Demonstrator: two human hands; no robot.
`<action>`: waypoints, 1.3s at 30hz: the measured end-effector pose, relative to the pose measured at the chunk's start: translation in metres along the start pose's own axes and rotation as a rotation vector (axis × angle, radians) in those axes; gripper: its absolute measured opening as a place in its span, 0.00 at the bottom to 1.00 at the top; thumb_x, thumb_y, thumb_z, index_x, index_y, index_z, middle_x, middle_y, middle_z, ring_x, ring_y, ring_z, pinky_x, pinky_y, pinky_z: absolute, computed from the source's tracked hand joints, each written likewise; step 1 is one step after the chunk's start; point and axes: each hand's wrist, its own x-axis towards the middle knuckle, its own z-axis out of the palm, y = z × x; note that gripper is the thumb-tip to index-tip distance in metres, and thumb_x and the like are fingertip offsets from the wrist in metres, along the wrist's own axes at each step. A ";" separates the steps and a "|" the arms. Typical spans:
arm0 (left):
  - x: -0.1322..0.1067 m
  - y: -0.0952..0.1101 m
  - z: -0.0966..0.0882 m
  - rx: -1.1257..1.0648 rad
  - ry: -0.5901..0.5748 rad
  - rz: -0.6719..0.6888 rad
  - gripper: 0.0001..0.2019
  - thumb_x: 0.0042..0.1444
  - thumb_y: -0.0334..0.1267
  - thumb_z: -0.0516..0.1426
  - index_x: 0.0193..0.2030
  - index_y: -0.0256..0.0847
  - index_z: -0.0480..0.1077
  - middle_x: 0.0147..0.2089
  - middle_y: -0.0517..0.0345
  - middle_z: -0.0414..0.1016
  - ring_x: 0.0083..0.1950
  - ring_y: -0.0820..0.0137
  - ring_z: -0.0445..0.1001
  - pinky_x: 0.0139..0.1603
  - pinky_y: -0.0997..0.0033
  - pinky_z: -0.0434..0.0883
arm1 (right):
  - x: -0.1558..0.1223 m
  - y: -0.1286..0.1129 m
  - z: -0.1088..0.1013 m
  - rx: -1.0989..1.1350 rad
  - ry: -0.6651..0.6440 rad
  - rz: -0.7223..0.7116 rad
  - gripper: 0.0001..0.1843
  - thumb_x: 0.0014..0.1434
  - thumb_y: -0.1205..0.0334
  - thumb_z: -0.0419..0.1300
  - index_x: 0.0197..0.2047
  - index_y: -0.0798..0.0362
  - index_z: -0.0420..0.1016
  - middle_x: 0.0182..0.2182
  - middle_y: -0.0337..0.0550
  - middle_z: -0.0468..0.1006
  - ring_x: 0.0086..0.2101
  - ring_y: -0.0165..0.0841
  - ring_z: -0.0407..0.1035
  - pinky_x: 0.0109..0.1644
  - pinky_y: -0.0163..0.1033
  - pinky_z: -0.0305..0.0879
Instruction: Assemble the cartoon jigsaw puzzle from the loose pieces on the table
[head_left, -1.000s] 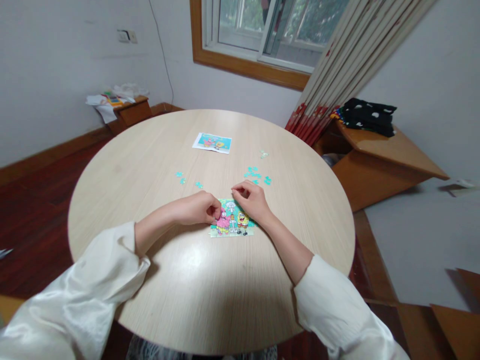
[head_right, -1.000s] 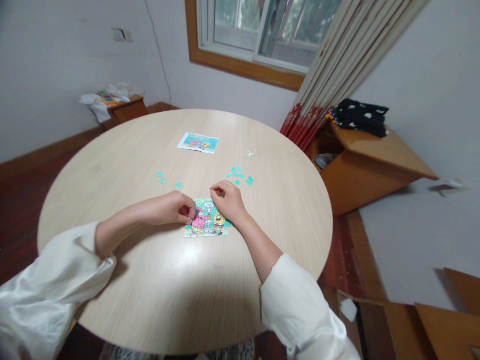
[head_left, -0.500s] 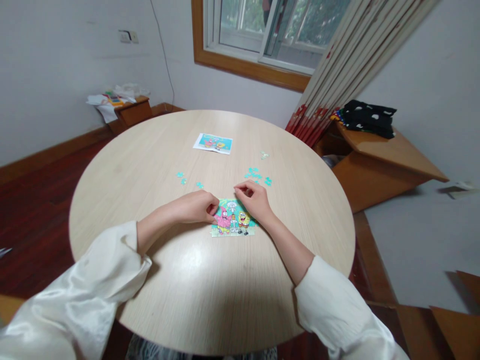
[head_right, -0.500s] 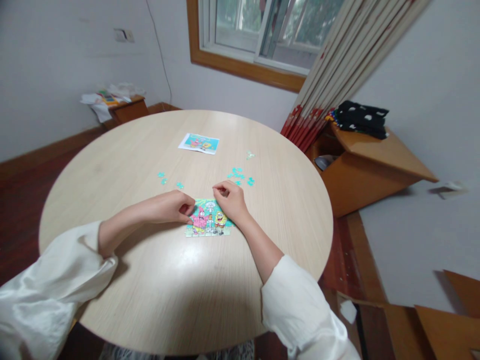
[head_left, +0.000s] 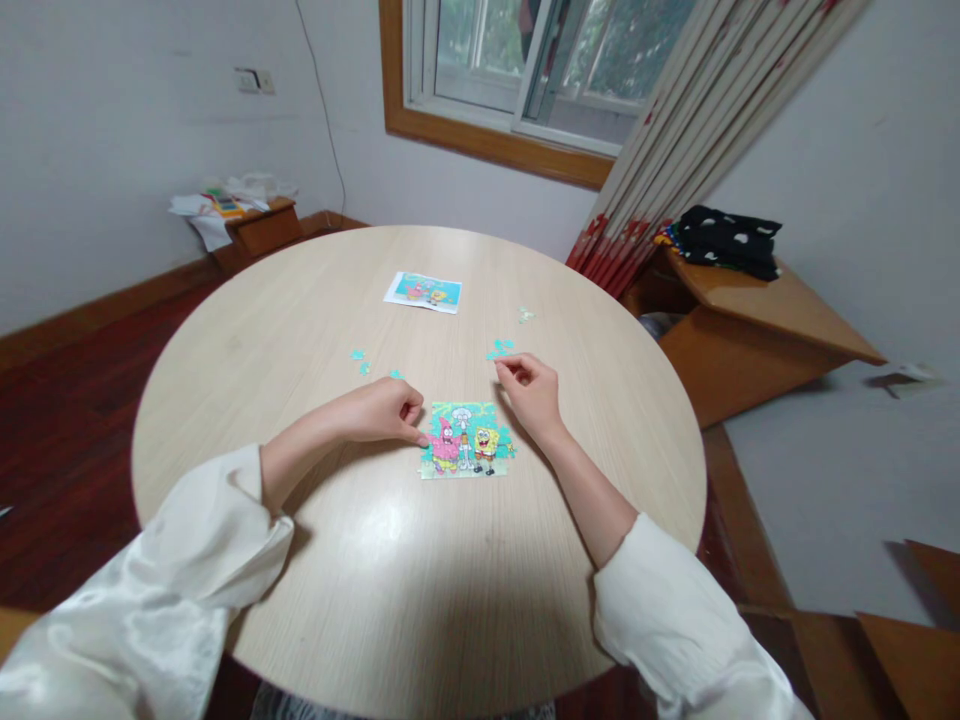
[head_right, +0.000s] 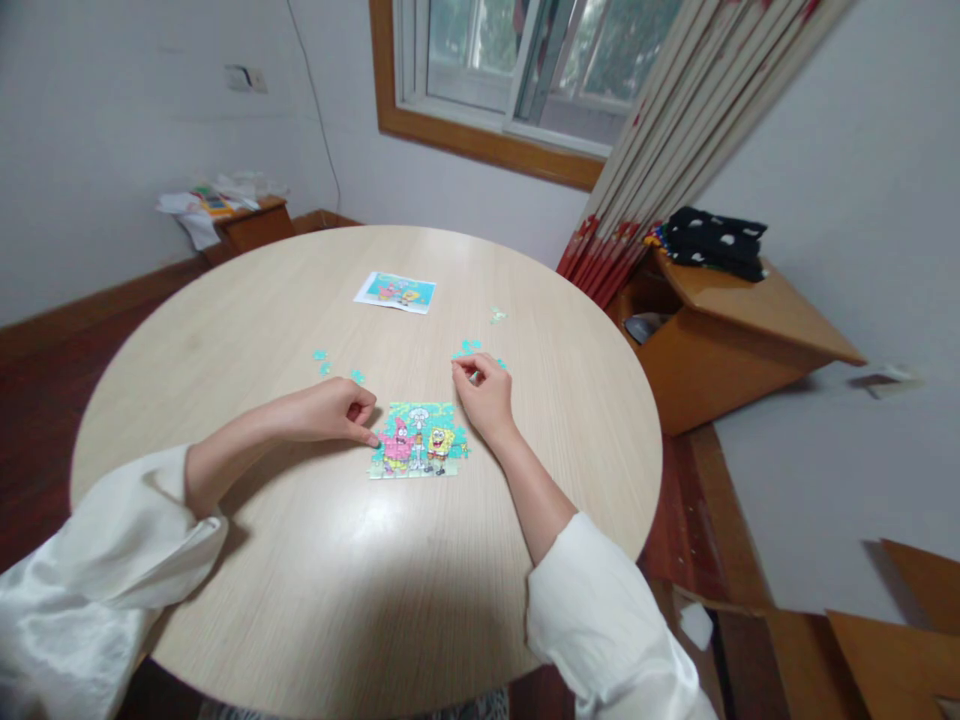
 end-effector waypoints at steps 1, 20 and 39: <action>0.000 0.002 0.001 0.015 -0.004 -0.008 0.18 0.45 0.43 0.63 0.18 0.40 0.58 0.16 0.66 0.56 0.21 0.77 0.53 0.23 0.71 0.48 | 0.003 0.002 -0.006 -0.050 0.013 -0.041 0.08 0.53 0.61 0.57 0.28 0.53 0.75 0.26 0.41 0.76 0.28 0.31 0.67 0.32 0.37 0.63; 0.006 0.002 0.009 -0.099 0.281 0.006 0.18 0.53 0.44 0.56 0.19 0.42 0.54 0.18 0.65 0.54 0.23 0.76 0.52 0.26 0.71 0.51 | 0.016 0.060 -0.044 -0.385 -0.137 -0.140 0.16 0.56 0.69 0.52 0.43 0.55 0.78 0.43 0.53 0.78 0.44 0.40 0.72 0.53 0.50 0.66; 0.017 -0.049 -0.009 0.025 1.021 -0.163 0.08 0.51 0.41 0.51 0.26 0.42 0.64 0.29 0.56 0.70 0.33 0.66 0.69 0.37 0.66 0.67 | 0.078 0.098 -0.038 -0.445 -0.103 -0.115 0.23 0.60 0.66 0.46 0.54 0.59 0.74 0.56 0.54 0.72 0.59 0.40 0.64 0.66 0.51 0.54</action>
